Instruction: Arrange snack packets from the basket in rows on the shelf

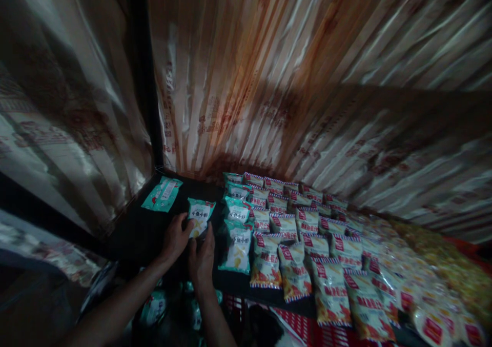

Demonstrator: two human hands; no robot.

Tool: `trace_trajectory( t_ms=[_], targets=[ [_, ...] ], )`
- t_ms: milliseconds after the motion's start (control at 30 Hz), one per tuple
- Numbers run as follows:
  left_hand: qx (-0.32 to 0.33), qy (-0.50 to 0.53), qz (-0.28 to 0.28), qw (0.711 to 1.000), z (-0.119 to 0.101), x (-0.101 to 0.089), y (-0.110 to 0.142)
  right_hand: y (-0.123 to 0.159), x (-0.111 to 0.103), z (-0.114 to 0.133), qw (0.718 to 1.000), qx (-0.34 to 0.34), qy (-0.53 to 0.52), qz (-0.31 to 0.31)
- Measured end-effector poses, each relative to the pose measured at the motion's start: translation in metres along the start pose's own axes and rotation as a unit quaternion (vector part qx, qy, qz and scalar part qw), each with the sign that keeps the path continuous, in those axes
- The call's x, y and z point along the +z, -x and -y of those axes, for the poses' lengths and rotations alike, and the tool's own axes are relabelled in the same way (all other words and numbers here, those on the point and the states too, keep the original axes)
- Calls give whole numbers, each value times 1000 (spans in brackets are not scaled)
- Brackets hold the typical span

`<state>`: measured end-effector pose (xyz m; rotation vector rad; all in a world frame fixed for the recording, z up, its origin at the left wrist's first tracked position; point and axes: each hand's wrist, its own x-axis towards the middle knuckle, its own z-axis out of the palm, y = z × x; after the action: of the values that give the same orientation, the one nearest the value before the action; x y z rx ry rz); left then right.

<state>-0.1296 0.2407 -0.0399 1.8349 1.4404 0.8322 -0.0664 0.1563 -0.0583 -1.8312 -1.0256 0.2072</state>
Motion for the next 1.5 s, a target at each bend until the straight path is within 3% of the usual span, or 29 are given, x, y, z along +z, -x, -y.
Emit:
trace_trajectory(
  t_ms=[200,667,933,1500],
  targets=[
    [-1,29,11,1000,1,6,-4,-12,6,-5,1000,-14,12,-4],
    [37,91,-24,995,-4,19,-18,-36,17,-10,999,-17,28,-25],
    [11,124,-25,992,3,30,-24,-47,22,-12,999,-12,27,-22],
    [15,87,-54,995,-2,37,-54,-67,27,-4,999,-1,-14,-34]
  ],
)
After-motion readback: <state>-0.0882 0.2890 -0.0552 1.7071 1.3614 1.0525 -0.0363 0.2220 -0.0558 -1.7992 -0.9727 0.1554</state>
